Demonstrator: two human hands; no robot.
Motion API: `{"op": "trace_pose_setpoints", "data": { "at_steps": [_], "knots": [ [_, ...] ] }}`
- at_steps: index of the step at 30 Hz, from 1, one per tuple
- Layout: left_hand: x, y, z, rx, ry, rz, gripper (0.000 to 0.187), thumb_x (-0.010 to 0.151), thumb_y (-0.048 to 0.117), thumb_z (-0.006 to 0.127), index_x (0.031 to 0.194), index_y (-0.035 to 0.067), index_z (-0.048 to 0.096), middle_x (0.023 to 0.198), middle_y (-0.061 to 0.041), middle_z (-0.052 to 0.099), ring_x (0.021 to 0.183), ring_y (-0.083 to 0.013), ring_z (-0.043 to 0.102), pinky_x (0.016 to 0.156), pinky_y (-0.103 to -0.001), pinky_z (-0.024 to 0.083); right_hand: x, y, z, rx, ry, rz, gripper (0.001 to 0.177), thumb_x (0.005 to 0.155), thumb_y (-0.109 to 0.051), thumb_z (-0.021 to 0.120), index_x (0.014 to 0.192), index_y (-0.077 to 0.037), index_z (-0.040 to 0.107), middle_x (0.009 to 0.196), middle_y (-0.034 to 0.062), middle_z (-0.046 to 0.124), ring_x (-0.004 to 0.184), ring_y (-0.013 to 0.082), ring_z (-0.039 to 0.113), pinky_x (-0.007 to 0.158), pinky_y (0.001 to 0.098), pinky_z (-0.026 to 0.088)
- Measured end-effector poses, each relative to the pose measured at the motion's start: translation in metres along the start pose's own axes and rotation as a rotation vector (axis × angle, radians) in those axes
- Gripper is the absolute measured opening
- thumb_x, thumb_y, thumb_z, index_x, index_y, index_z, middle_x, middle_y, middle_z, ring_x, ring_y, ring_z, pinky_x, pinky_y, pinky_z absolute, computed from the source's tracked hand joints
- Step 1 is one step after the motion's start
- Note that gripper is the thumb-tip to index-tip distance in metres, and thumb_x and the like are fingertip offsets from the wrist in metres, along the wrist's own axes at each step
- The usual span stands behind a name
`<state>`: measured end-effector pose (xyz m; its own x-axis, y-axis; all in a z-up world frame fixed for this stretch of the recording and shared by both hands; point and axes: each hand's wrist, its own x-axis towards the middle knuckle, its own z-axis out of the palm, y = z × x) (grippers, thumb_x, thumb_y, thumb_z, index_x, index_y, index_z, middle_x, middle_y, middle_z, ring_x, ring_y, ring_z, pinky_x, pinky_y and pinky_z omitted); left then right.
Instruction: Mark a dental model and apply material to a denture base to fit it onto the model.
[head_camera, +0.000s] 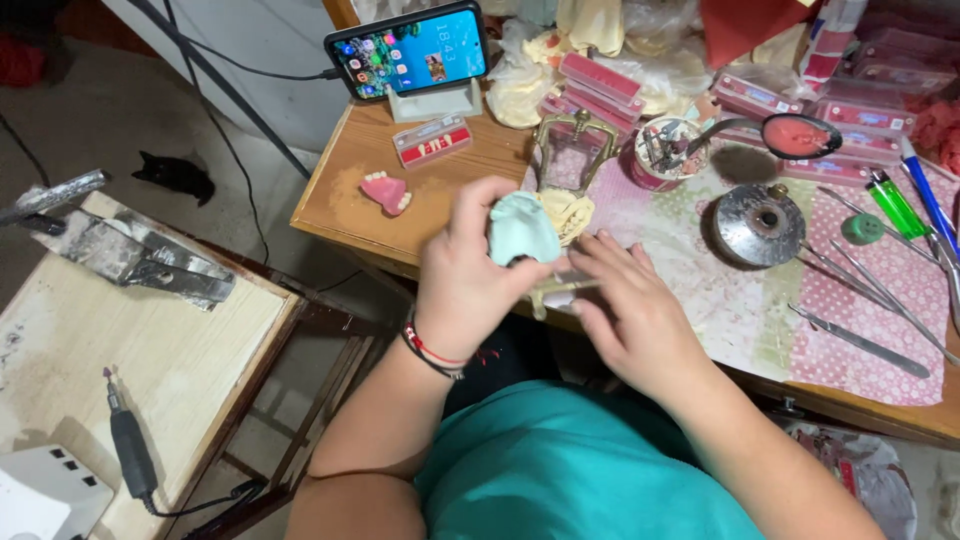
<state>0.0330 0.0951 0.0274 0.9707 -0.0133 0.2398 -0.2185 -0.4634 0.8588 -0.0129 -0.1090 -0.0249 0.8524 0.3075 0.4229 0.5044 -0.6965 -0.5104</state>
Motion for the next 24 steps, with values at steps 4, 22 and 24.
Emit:
{"op": "trace_pose_setpoints", "data": {
  "at_steps": [4, 22, 24],
  "knots": [
    [-0.009, 0.015, 0.008, -0.111, -0.162, -0.026, 0.083, 0.063, 0.031, 0.095, 0.135, 0.025, 0.052, 0.118, -0.018, 0.076, 0.113, -0.0446, 0.071, 0.092, -0.051, 0.061, -0.008, -0.003, -0.019, 0.343, 0.078, 0.209, 0.044, 0.101, -0.025, 0.058, 0.141, -0.007, 0.062, 0.135, 0.015, 0.07, 0.129, 0.0338, 0.064, 0.11, 0.0536, 0.046],
    [-0.04, 0.026, 0.075, 0.133, 0.011, 0.617, 0.05, 0.077, 0.036, 0.084, 0.122, 0.024, 0.067, 0.093, 0.007, 0.071, 0.086, -0.015, 0.076, 0.074, -0.031, 0.064, -0.021, -0.012, -0.085, 0.31, -0.038, 0.406, 0.034, 0.098, -0.043, 0.059, 0.115, -0.02, 0.077, 0.088, 0.0029, 0.075, 0.088, 0.0203, 0.073, 0.082, 0.0399, 0.058],
    [-0.043, 0.034, 0.076, 0.138, 0.106, 0.67, 0.023, 0.093, 0.031, 0.068, 0.113, 0.019, 0.066, 0.085, 0.004, 0.07, 0.074, -0.0175, 0.075, 0.069, -0.03, 0.062, -0.017, -0.01, -0.082, 0.403, -0.066, 0.457, 0.028, 0.101, -0.039, 0.06, 0.095, -0.017, 0.078, 0.059, 0.0008, 0.071, 0.067, 0.0163, 0.065, 0.07, 0.0374, 0.058]
  ]
}}
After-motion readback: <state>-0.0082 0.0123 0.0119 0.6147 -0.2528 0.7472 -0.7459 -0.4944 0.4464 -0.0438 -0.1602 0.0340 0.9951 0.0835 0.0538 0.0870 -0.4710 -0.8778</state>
